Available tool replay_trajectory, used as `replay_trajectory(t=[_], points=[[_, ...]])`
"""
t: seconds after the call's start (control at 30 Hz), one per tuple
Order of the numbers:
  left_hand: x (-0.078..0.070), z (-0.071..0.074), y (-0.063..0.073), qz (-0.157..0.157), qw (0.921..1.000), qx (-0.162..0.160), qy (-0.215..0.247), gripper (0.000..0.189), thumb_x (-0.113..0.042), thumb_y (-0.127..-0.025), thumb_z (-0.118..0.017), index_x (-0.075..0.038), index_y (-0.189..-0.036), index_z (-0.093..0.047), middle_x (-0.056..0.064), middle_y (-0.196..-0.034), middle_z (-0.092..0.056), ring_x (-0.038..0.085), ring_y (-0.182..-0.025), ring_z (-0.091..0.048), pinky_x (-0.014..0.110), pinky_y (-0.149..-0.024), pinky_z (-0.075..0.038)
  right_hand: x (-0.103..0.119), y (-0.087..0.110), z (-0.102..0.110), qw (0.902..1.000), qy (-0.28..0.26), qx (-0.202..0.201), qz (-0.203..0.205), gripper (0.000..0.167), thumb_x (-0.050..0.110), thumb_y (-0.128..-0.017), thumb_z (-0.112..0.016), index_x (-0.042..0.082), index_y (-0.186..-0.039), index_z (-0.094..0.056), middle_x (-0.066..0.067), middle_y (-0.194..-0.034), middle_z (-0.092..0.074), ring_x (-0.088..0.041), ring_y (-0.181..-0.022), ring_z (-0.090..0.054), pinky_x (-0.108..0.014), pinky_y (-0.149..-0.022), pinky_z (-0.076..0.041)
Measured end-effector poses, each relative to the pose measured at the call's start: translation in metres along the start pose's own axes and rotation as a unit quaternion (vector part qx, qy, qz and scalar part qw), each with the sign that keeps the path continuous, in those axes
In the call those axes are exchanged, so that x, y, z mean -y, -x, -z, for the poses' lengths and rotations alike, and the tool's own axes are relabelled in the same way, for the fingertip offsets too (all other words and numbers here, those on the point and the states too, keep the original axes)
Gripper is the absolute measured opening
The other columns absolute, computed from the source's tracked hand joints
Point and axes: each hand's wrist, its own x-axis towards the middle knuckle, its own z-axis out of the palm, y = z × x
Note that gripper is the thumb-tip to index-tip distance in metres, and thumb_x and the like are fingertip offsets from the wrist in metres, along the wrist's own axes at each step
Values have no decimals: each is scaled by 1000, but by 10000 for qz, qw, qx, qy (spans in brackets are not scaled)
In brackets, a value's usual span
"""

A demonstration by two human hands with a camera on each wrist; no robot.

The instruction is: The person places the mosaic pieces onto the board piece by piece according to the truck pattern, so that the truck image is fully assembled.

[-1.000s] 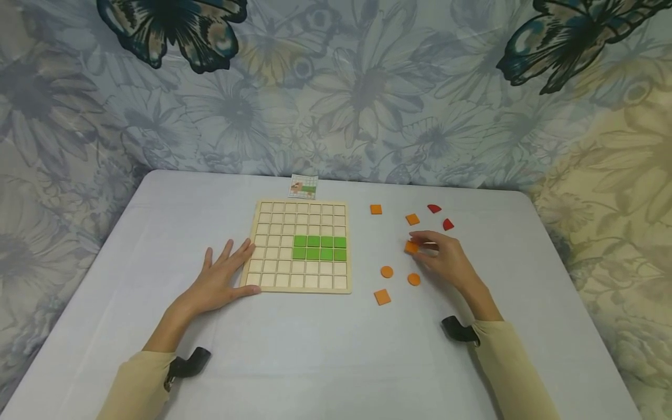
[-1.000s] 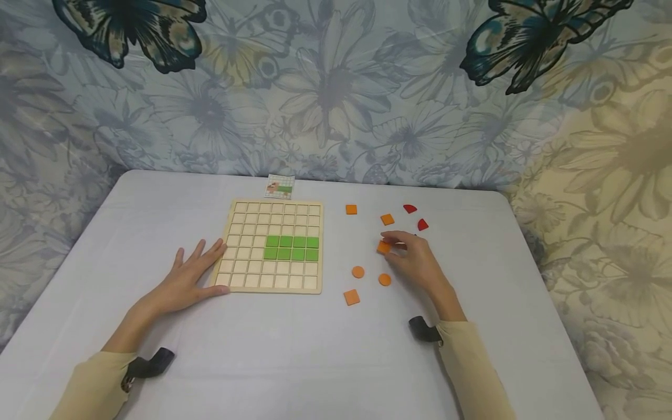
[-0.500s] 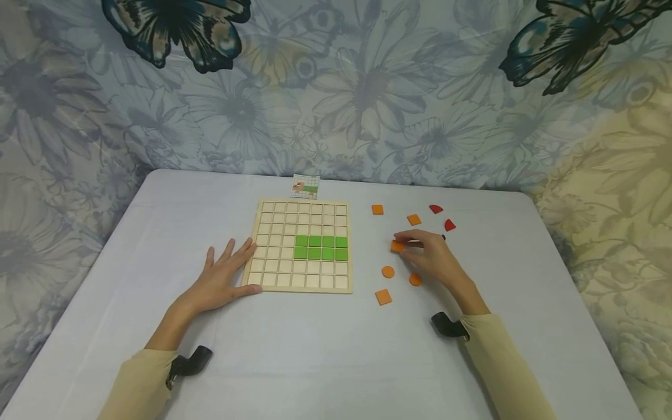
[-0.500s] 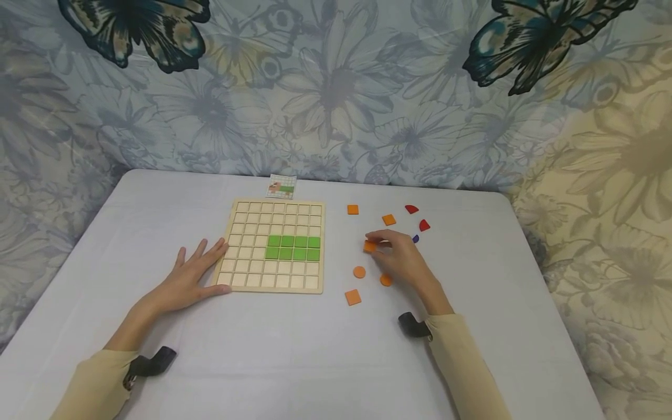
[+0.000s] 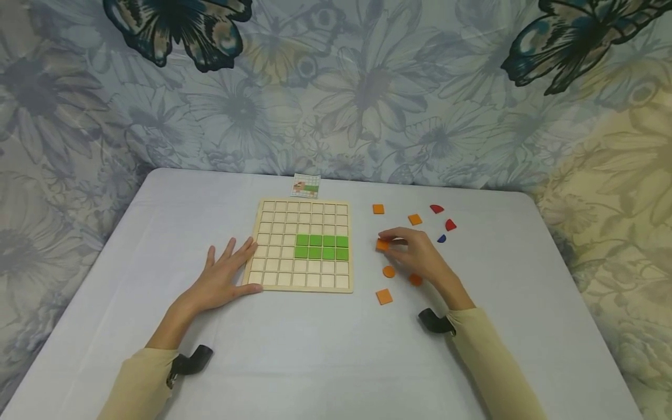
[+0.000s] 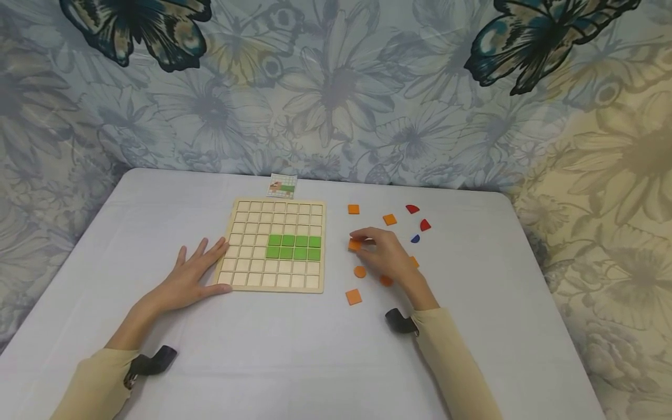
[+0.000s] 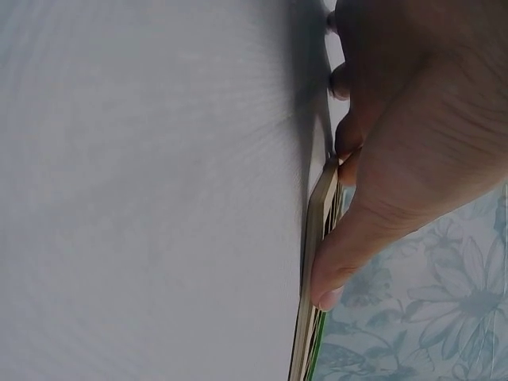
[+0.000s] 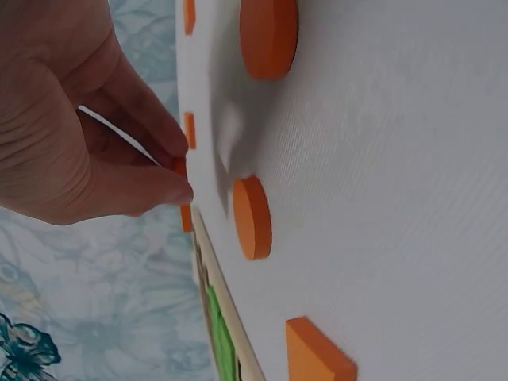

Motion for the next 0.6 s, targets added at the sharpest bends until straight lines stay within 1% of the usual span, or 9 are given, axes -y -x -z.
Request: replay_trajectory(t=[0.13, 0.3, 0.37, 0.47, 0.6], points=[[0, 0, 1, 21, 10000, 21, -9, 102, -60, -81, -69, -10, -157, -21, 8, -164, -13, 40, -149, 1, 63, -111, 16, 4, -6, -4, 9999, -80, 31, 128, 35, -5, -83, -74, -1, -117, -68, -12, -114, -69, -26, -107, -65, -44, -94, -52], [-1, 0, 1, 2, 10000, 20, 38, 102, -61, -81, -68, -11, -157, -21, 8, -164, -13, 40, -149, 2, 62, -111, 17, 10, -12, -6, 9998, -177, 70, 76, 35, -6, -84, -72, 1, -118, -68, -10, -114, -69, -25, -109, -64, -42, -96, -51], [-1, 0, 1, -2, 10000, 21, 47, 102, -60, -82, -69, -10, -157, -21, 8, -164, -13, 40, -149, 2, 62, -111, 17, 13, -14, -8, 9997, -216, 126, 72, 35, -6, -84, -72, 0, -119, -67, -10, -115, -69, -25, -109, -64, -42, -96, -51], [-2, 0, 1, 6, 10000, 22, 39, 102, -59, -82, -69, -10, -157, -21, 8, -164, -13, 40, -149, 2, 62, -111, 17, 17, -18, -11, 9993, -204, 261, 169, 36, -7, -85, -70, -1, -120, -66, -11, -114, -69, -25, -106, -64, -42, -94, -52], [-3, 0, 1, 19, 10000, 16, 61, 102, -58, -82, -71, -9, -156, -22, 9, -163, -14, 41, -149, 1, 62, -111, 17, 21, -22, -14, 9987, -39, 465, 192, 35, -7, -86, -69, 0, -120, -67, -10, -116, -69, -24, -107, -64, -39, -94, -53]])
